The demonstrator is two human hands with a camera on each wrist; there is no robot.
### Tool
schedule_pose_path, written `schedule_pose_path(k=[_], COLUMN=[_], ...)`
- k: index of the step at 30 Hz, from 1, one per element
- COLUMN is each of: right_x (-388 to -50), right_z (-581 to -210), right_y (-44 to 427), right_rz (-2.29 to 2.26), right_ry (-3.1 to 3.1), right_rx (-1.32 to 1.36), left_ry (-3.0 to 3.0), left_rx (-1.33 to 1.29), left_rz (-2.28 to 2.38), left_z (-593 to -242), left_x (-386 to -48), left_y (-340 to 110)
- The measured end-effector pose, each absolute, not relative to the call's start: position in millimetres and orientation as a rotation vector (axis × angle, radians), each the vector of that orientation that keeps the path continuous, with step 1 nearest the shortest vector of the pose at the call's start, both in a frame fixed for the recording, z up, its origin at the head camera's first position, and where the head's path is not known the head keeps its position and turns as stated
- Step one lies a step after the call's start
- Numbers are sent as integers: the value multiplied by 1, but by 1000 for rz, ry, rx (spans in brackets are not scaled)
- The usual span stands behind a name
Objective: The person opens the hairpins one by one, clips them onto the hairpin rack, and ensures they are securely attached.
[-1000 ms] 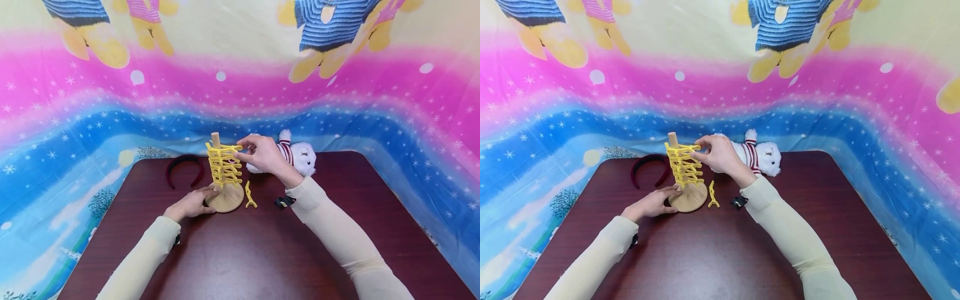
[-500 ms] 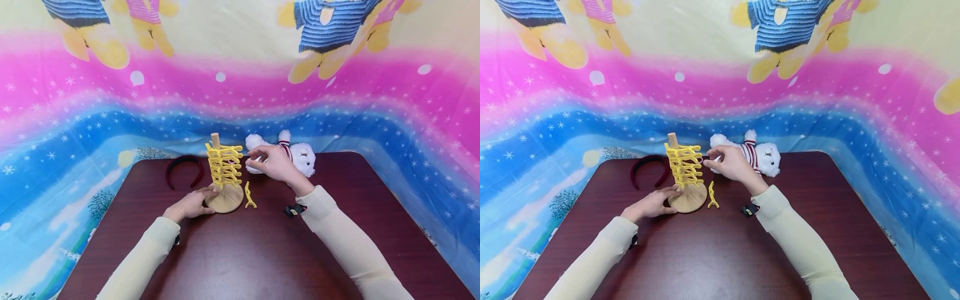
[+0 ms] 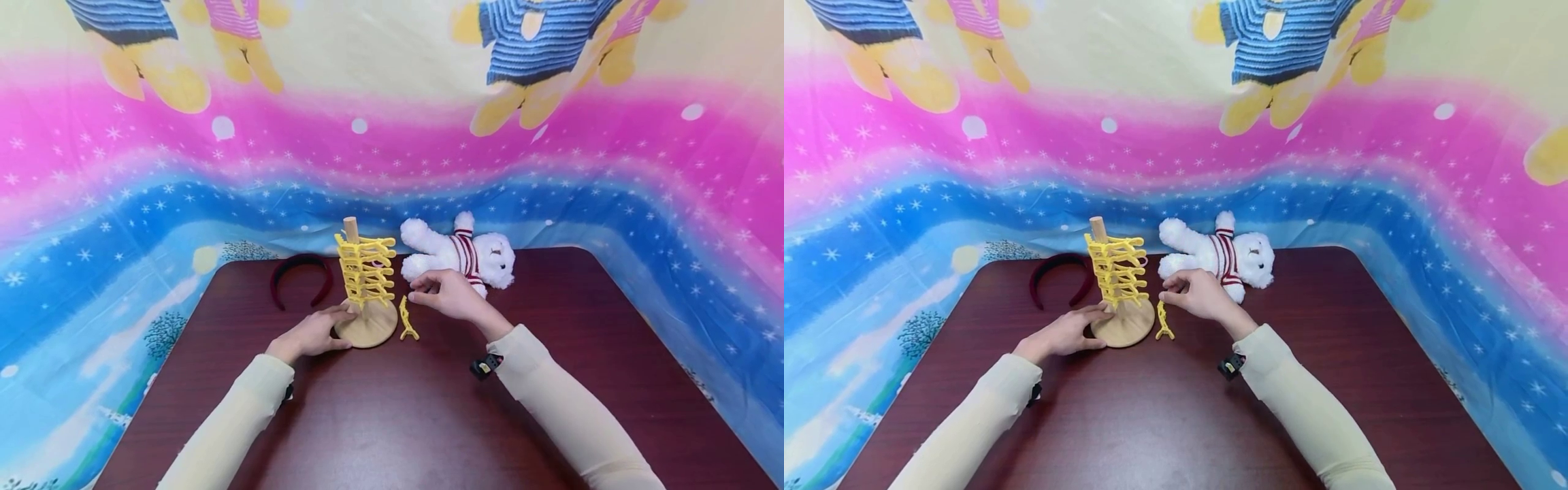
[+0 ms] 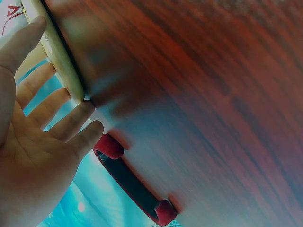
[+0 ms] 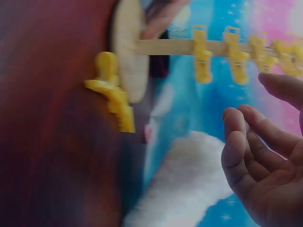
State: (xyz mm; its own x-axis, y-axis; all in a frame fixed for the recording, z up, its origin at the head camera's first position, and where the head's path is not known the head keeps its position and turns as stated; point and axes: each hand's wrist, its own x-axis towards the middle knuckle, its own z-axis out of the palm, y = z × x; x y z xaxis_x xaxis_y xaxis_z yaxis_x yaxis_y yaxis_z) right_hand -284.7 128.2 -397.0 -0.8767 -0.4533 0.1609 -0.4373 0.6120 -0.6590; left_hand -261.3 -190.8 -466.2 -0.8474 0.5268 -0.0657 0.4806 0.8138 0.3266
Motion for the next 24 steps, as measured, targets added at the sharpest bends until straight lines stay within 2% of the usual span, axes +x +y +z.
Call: schedule_pose_path(k=[9,24], right_x=[-286,-291], right_z=[-436,-472], right_y=[129,125], right_rz=[-1028,-931], right_ry=[2757,2614], right_rx=[-751,-666], left_ry=[2846,2847], left_rx=[796,802], left_rz=[448,449], left_z=[-467,-467], left_x=[-260,-261], left_y=[-191,-190])
